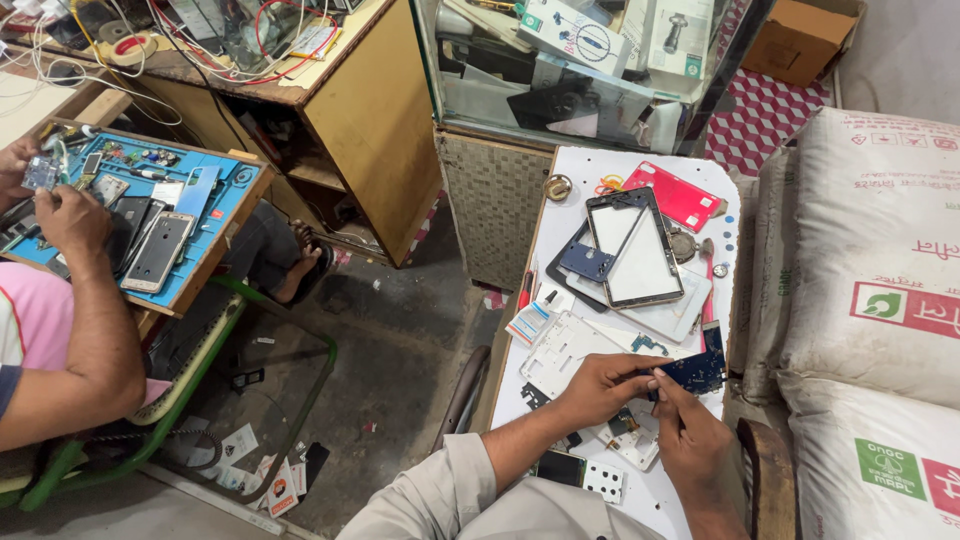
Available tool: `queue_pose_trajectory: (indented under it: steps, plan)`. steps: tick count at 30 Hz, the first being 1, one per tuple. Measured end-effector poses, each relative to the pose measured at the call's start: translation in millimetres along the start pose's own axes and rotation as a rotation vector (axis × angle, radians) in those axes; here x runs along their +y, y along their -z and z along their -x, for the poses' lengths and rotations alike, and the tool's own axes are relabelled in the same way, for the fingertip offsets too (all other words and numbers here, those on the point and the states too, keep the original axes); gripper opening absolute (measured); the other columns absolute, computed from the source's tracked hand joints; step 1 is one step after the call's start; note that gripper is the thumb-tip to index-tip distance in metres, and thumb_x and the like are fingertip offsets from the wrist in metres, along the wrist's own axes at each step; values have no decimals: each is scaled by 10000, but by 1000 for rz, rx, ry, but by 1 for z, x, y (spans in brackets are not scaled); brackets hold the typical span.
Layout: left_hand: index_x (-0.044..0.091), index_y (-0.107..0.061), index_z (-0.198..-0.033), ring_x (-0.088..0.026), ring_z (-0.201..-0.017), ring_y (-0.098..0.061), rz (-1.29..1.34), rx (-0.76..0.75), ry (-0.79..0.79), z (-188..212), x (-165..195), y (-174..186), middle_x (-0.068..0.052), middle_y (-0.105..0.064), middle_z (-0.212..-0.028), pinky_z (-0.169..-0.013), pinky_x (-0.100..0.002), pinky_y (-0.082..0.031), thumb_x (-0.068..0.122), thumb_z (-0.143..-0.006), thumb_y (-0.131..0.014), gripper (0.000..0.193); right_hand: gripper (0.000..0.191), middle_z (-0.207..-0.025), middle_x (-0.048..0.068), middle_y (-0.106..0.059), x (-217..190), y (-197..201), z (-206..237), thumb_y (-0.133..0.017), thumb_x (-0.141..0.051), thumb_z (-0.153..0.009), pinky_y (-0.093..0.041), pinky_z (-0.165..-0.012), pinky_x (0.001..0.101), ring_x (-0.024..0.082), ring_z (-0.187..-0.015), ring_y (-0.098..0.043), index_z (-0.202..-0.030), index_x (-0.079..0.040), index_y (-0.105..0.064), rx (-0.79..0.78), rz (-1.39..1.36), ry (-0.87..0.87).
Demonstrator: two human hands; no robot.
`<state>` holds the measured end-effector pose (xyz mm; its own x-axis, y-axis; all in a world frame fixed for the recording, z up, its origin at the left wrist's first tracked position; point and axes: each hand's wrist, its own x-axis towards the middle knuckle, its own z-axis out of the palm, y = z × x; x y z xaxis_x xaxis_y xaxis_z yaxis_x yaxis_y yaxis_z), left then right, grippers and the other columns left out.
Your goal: The person holds a blue phone motherboard on a small white table and works on it with their fingers, pressing and positioning small components on the board while phone frames and parts lie around the table. They continue manipulating the board and its small parts throughout the episode.
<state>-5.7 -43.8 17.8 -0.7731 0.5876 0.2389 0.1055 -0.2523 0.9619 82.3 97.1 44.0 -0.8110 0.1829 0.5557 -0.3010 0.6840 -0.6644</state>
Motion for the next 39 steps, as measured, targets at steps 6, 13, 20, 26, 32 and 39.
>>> queue_pose_trajectory:
  steps: [6,13,20,26,32,39]
  plan:
    - [135,-659,-1398,-72,-973,-704,-98,6,-32,-1,-2,1,-87,-771,-1089,-878,-241,-588,117,-1044,-652,355,355,-884,119,-755,3,1,1,-652,20,-953,-577,-640,272,127,-753,-740,-1294,-76,-680,-25,-27,-5]
    - [146,-644,-1420,-60,-971,-694,-89,-14,-41,-1,-5,2,-89,-774,-1079,-875,-231,-570,118,-1049,-647,371,395,-848,100,-746,6,0,1,-661,55,-929,-593,-671,269,126,-769,-741,-1296,-90,-679,-35,-24,-3]
    - [148,-638,-1429,-54,-960,-688,-104,-12,-44,-1,-3,2,-85,-774,-1076,-875,-229,-567,114,-1051,-641,380,400,-839,102,-743,9,1,2,-655,68,-928,-586,-662,271,128,-757,-737,-1297,-87,-679,-42,-16,-9]
    - [102,-632,-1427,-58,-1013,-675,45,-26,-1,0,-1,1,-63,-750,-1121,-915,-245,-596,115,-1056,-632,371,332,-773,90,-727,8,-4,3,-659,-5,-973,-543,-604,266,113,-685,-706,-1299,-61,-689,10,-17,-86]
    - [67,-637,-1401,-60,-998,-682,63,-23,28,-1,-1,0,-67,-746,-1098,-915,-255,-605,118,-1050,-636,354,287,-753,86,-722,-1,1,1,-660,-52,-979,-543,-597,265,106,-658,-698,-1263,-54,-697,-10,48,-103]
    - [54,-644,-1409,-62,-974,-675,39,-27,26,-2,-5,0,-69,-751,-1069,-887,-247,-591,107,-1055,-647,358,282,-759,86,-728,-8,2,-2,-656,-65,-985,-545,-580,269,106,-649,-698,-1264,-63,-694,-6,32,-166]
